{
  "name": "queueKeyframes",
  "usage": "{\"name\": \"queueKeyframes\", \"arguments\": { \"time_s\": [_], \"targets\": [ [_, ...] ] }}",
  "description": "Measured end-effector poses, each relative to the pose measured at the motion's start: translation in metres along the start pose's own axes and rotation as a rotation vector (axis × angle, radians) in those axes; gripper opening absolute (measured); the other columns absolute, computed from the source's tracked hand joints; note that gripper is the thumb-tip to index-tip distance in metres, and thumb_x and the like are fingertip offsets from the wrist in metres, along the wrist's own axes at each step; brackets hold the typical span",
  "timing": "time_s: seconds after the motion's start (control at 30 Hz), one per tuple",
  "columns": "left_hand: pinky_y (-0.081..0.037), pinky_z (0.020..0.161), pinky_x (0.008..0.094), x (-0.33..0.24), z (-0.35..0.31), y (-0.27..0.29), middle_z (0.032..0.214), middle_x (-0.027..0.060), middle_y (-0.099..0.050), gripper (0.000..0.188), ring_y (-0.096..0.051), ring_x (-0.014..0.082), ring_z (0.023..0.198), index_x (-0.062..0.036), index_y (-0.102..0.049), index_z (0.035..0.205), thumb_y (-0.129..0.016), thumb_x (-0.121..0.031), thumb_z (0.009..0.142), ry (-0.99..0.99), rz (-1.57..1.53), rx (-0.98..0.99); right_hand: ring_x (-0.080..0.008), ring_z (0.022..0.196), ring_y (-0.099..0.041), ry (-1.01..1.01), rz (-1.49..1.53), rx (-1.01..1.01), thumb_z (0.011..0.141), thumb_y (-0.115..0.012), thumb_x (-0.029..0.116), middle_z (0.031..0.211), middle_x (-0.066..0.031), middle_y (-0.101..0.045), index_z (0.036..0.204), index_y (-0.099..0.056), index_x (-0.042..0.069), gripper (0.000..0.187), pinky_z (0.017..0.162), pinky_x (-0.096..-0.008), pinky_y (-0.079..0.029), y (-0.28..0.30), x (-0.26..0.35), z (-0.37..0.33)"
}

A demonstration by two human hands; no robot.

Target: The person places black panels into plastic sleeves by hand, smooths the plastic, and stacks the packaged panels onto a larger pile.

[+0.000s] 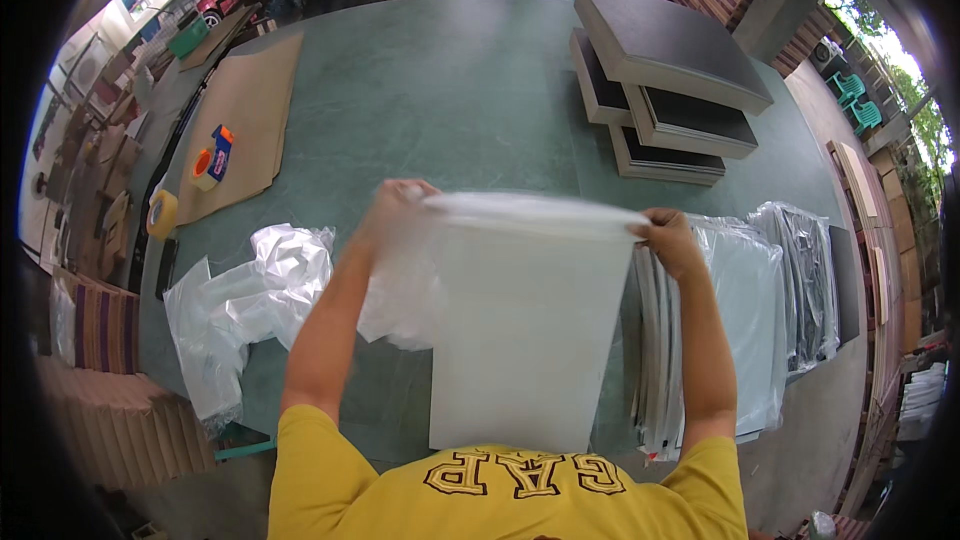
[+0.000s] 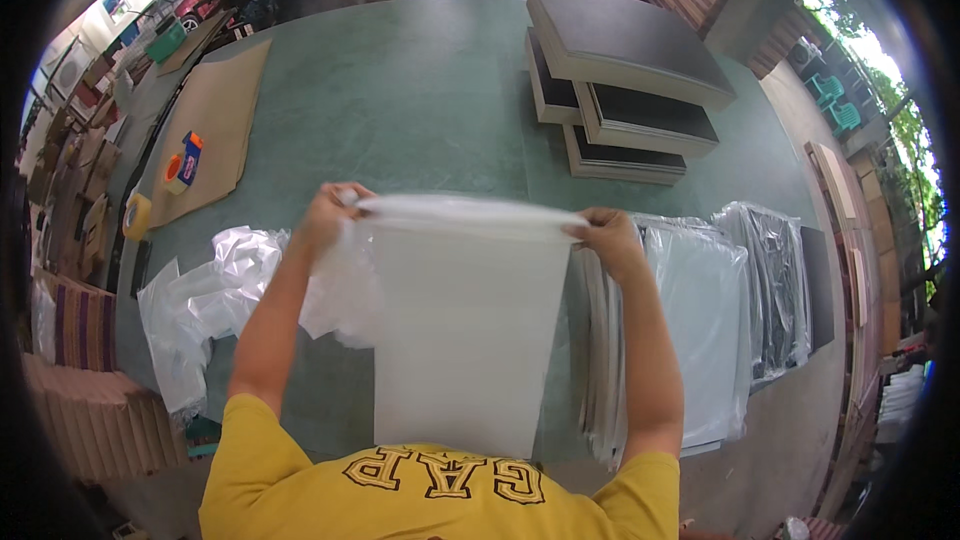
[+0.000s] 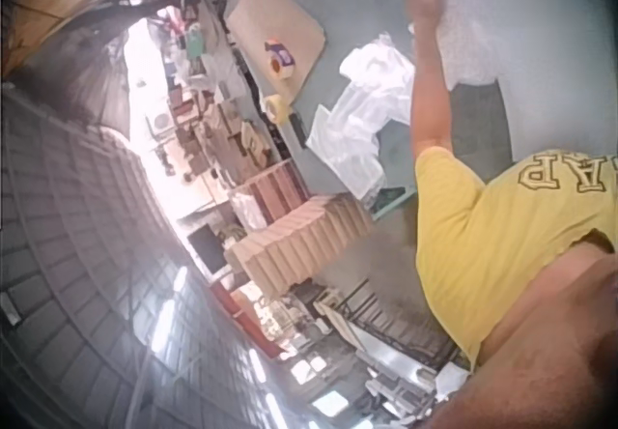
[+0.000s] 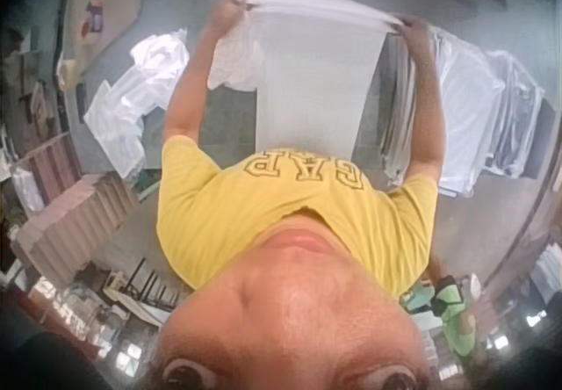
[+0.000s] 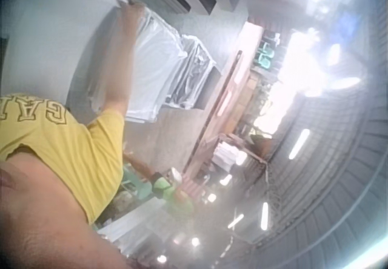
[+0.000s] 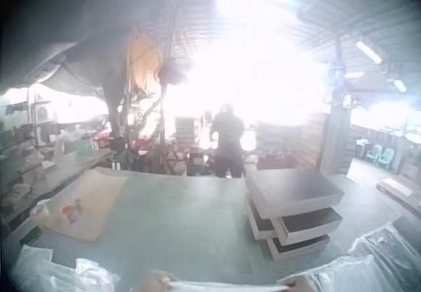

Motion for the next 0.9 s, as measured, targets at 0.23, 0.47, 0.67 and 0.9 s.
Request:
{"name": "queueKeyframes", "arguments": {
  "time_s": [0.23,0.47,0.67,0.9],
  "targets": [
    [-0.043,0.046,0.0264,0.034,-0.077,-0.022,0.081,0.008,-0.057,0.031,-0.056,0.0142,0.063,-0.0011,-0.053,0.103,-0.058,-0.006,0.073,0.351,-1.105,0.183,-0.0179,0.077,-0.059,-0.131,0.699,0.199,0.075,-0.06,0.006,0.085,-0.0068,-0.059,0.096,-0.055,0.001,0.022,0.07,-0.0329,-0.049,-0.011,-0.038,-0.063],
    [-0.044,0.051,0.0296,0.136,-0.282,-0.077,0.079,0.0074,-0.057,0.036,-0.056,0.0173,0.064,-0.0021,-0.052,0.104,-0.063,-0.009,0.071,0.862,-1.002,0.366,-0.0174,0.062,-0.059,-0.613,0.173,0.038,0.072,-0.063,0.014,0.073,-0.0078,-0.062,0.089,-0.061,-0.002,0.023,0.062,-0.0266,-0.047,-0.064,-0.133,-0.255],
    [-0.046,0.066,0.0372,0.02,-0.25,-0.085,0.088,0.0126,-0.056,0.047,-0.057,0.0276,0.075,-0.001,-0.052,0.104,-0.068,-0.028,0.069,0.026,0.63,-0.094,-0.0297,0.107,-0.043,0.004,-0.663,-0.211,0.065,-0.071,0.026,0.113,-0.0187,-0.045,0.114,-0.049,0.005,0.058,0.087,-0.0384,-0.037,-0.099,-0.066,-0.252],
    [-0.046,0.065,0.04,0.003,-0.199,-0.172,0.087,0.0131,-0.053,0.021,-0.054,0.0315,0.079,-0.0021,-0.052,0.076,-0.059,-0.021,0.071,-0.357,0.689,0.193,-0.0301,0.129,-0.015,0.557,-1.045,0.211,0.074,-0.054,0.044,0.138,-0.0118,-0.024,0.128,-0.034,0.011,0.067,0.104,-0.0439,-0.011,-0.168,-0.104,-0.17]
  ]
}}
Point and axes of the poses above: each hand's wrist, its own z-axis towards the middle knuckle, its own y-axis out of the back of the hand, x = y × z, the point moved 2 cm from there along z, towards the middle knuckle
